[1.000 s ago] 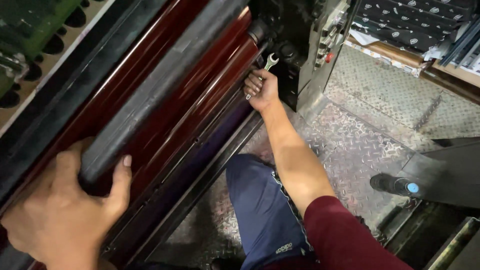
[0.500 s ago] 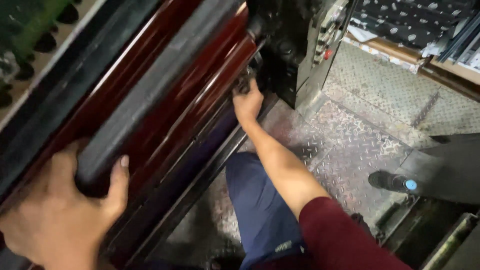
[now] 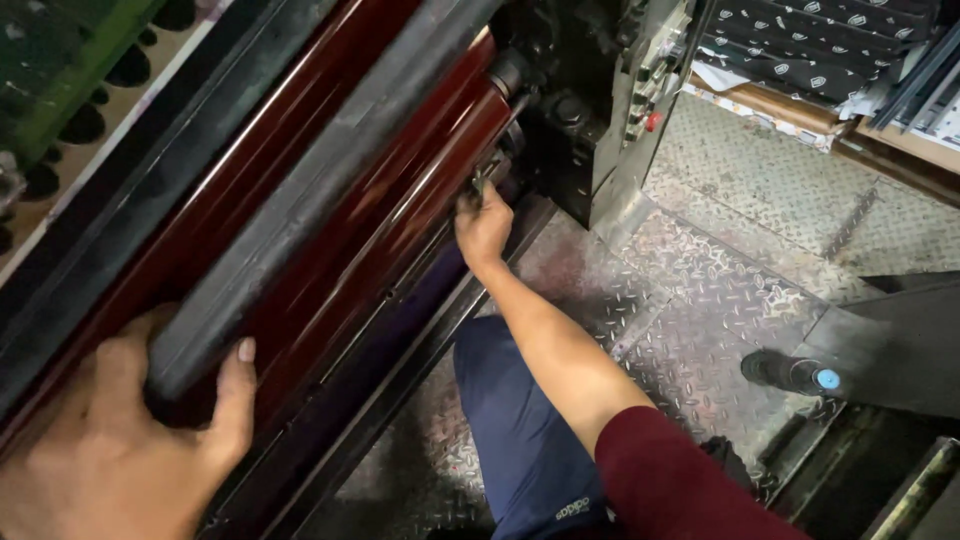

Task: The person kneels at the base of an offset printing press and works on the lower rollers. They use a wrench to loosen and tighten fasteners along the roller bearer, holding the roller steady with the other hand, and reposition along the roller to work on successive points.

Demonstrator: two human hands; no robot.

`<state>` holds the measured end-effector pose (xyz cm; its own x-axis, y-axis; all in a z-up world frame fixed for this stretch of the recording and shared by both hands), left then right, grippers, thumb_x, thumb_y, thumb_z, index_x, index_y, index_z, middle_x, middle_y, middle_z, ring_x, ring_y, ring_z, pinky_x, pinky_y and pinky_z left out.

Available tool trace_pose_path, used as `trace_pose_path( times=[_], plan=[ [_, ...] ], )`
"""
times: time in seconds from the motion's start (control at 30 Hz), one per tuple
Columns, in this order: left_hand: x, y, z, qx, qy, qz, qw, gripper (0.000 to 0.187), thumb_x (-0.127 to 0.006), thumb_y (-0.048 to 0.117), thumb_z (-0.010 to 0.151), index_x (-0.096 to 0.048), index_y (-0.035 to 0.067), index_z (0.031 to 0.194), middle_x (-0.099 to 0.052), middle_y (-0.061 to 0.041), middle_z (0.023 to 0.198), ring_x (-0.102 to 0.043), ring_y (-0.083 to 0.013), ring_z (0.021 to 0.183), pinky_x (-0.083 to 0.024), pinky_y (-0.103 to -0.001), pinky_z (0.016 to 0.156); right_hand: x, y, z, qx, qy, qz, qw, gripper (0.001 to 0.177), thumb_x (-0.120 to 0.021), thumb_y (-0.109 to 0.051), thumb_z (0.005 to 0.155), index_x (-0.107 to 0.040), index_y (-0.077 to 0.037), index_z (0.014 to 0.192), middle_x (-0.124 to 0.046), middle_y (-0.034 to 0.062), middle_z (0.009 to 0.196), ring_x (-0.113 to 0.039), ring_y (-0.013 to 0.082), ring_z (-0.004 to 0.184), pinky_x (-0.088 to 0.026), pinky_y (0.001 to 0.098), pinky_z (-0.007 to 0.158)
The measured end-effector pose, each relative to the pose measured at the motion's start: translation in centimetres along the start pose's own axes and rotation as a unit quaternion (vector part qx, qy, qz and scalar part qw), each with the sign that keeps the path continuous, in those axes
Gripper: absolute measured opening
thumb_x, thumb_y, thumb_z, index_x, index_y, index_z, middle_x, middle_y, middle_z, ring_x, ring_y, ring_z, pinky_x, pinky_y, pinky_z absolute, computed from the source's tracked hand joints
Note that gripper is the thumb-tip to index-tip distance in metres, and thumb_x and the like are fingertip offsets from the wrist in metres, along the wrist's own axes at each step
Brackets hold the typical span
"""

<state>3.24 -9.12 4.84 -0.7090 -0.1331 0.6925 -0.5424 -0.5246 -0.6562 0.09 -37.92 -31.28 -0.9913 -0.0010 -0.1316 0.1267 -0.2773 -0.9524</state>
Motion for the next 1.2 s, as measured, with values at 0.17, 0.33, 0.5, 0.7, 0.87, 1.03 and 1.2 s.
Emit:
trace_pose_path(
  times=[0.17, 0.33, 0.5, 0.7, 0.87, 1.03, 1.2],
  plan=[
    [0.8, 0.1, -0.1, 0.015, 0.014, -0.023, 1.000, 0.054, -0.061, 0.059, 0.096, -0.076, 0.011, 0.117, -0.074, -0.002, 0.081, -0.067, -0.0140, 0.056, -0.053, -0.026, 0.056, -0.6, 1.7, 0.0, -0.013, -0.031, -0.016, 0.999, 0.025, -0.069, 0.001, 0.087, -0.072, -0.005, 0.111, -0.072, 0.0160, 0.083, -0.067, 0.0210, 0.072, -0.055, 0.0340, 0.071],
    [1.0, 0.3, -0.6, 0.011, 0.048, 0.026, 0.998, 0.055, -0.060, 0.063, 0.094, -0.077, 0.015, 0.115, -0.075, 0.001, 0.084, -0.067, -0.0128, 0.058, -0.053, -0.026, 0.056, 1.0, -2.3, 0.5, 0.018, -0.039, -0.013, 0.999, 0.028, -0.071, 0.000, 0.082, -0.071, -0.006, 0.110, -0.073, 0.0161, 0.088, -0.073, 0.0256, 0.075, -0.057, 0.0360, 0.072],
    [1.1, 0.2, -0.5, 0.017, 0.030, 0.028, 0.999, 0.054, -0.059, 0.065, 0.096, -0.077, 0.019, 0.118, -0.074, 0.003, 0.082, -0.065, -0.0132, 0.057, -0.052, -0.027, 0.056, 0.9, -1.3, 0.7, -0.065, -0.027, -0.084, 0.994, 0.030, -0.078, -0.003, 0.076, -0.067, -0.004, 0.104, -0.072, 0.0166, 0.085, -0.071, 0.0326, 0.077, -0.055, 0.0397, 0.072],
    [1.4, 0.1, 0.1, 0.028, 0.014, 0.030, 0.999, 0.051, -0.062, 0.063, 0.091, -0.077, 0.020, 0.115, -0.070, 0.004, 0.071, -0.060, -0.0136, 0.049, -0.051, -0.028, 0.052, 0.0, -0.5, 0.5, 0.041, -0.009, -0.083, 0.996, 0.022, -0.073, -0.003, 0.082, -0.070, -0.005, 0.103, -0.072, 0.0196, 0.099, -0.071, 0.0395, 0.095, -0.056, 0.0432, 0.082],
    [1.3, 0.3, -0.2, 0.015, 0.040, 0.036, 0.998, 0.051, -0.061, 0.063, 0.093, -0.077, 0.019, 0.114, -0.072, 0.003, 0.078, -0.062, -0.0135, 0.052, -0.051, -0.027, 0.054, 0.7, -2.8, 0.3, 0.043, -0.001, -0.066, 0.997, 0.026, -0.070, -0.002, 0.082, -0.069, -0.004, 0.107, -0.072, 0.0209, 0.102, -0.070, 0.0410, 0.098, -0.056, 0.0439, 0.083],
    [1.7, 0.3, -0.2, 0.015, 0.059, 0.026, 0.998, 0.052, -0.062, 0.063, 0.093, -0.077, 0.017, 0.112, -0.075, 0.003, 0.083, -0.065, -0.0134, 0.056, -0.051, -0.026, 0.053, 0.5, -2.1, 0.0, -0.010, 0.021, -0.068, 0.997, 0.025, -0.070, -0.002, 0.080, -0.068, -0.004, 0.105, -0.073, 0.0199, 0.098, -0.070, 0.0410, 0.096, -0.056, 0.0441, 0.080],
    [0.7, 0.0, -0.3, 0.027, 0.016, 0.021, 0.999, 0.050, -0.061, 0.063, 0.094, -0.077, 0.020, 0.113, -0.073, 0.003, 0.078, -0.061, -0.0130, 0.049, -0.048, -0.027, 0.050, 0.4, -1.8, 0.6, 0.050, -0.018, -0.053, 0.997, 0.027, -0.069, 0.000, 0.080, -0.069, -0.004, 0.107, -0.073, 0.0203, 0.100, -0.071, 0.0396, 0.096, -0.057, 0.0437, 0.082]
  ],
)
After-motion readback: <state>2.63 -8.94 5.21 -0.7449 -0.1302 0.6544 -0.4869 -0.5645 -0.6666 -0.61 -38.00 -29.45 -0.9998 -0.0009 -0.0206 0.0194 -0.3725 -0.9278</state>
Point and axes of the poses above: each hand's wrist, its own z-axis towards the middle knuckle, its own x-axis out of the back of the hand, y = z × x, the point moved 9 cm from there along z, towards the middle knuckle
